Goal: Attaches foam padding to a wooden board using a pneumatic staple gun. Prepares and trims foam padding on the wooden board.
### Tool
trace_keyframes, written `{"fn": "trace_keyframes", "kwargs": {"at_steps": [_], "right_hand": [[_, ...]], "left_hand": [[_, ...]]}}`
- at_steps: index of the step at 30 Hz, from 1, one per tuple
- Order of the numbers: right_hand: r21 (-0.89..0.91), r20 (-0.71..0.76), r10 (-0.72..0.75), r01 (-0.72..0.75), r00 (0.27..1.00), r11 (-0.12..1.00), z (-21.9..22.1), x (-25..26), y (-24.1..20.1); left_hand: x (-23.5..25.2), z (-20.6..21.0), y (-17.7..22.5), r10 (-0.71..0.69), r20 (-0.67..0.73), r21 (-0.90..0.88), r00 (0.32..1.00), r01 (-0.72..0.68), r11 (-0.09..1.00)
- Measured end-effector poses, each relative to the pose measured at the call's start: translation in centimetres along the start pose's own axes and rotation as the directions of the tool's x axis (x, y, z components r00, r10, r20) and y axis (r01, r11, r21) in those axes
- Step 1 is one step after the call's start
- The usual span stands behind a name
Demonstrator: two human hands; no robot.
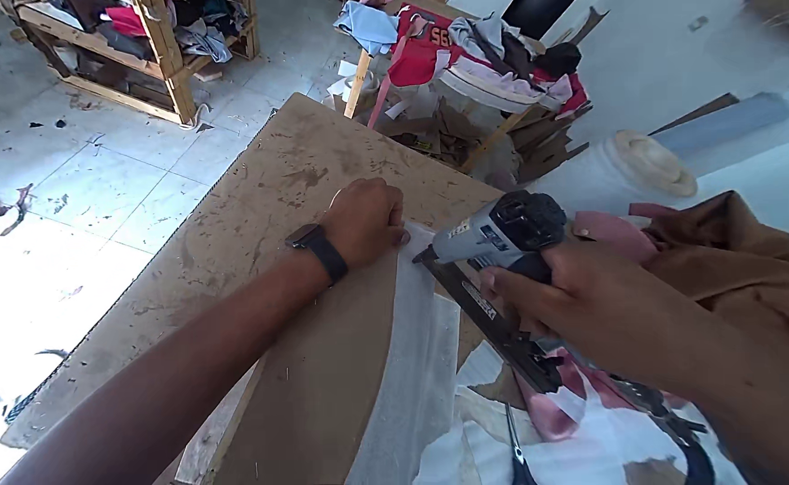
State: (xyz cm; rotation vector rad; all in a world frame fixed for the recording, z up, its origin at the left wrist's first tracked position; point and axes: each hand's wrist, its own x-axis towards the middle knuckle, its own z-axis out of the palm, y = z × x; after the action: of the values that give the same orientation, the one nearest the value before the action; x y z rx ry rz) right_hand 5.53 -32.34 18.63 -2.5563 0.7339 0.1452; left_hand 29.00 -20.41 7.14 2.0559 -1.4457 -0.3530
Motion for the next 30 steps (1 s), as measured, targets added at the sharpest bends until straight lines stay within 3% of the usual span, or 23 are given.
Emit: {"fn": "trace_keyframes", "kwargs": {"at_steps": [6, 15, 18, 22, 27, 30], "right_hand": [[0.009, 0.025, 0.056, -0.056, 0.998, 0.998, 2.1, -4.2, 0.1], [-0.081, 0.043, -0.031, 0.034, 0.999, 0.996, 4.1, -9.9, -1.3], [-0.067, 0.136, -0.025, 0.035, 0.990, 0.997, 4.1, -12.0, -2.8], [-0.090, 0.148, -0.021, 0.035, 0.989, 0.995, 4.9, -14.6, -4.2], [-0.053, 0.125, -0.002, 0.009, 0.992, 0.999, 6.7, -17.8, -5.2], [0.162, 0.044, 0.100, -0.106, 0.994, 0.981, 6.7, -22.5, -3.2]], "left_hand": [[-0.2, -0.3, 0.0, -0.015, 0.019, 0.003, 1.000, 0.015, 1.000], [-0.2, -0.3, 0.0, 0.004, 0.012, -0.029, 1.000, -0.004, 1.000], [-0.3, -0.5, 0.2, -0.007, 0.019, -0.028, 1.000, 0.008, 1.000], [-0.2, -0.4, 0.2, -0.004, 0.023, -0.026, 1.000, 0.005, 1.000], [-0.1, -0.6, 0.1, -0.014, 0.046, -0.033, 0.999, 0.015, 0.999], [-0.6, -1.5, -0.4, 0.044, 0.069, -0.088, 0.997, -0.037, 0.995]]}}
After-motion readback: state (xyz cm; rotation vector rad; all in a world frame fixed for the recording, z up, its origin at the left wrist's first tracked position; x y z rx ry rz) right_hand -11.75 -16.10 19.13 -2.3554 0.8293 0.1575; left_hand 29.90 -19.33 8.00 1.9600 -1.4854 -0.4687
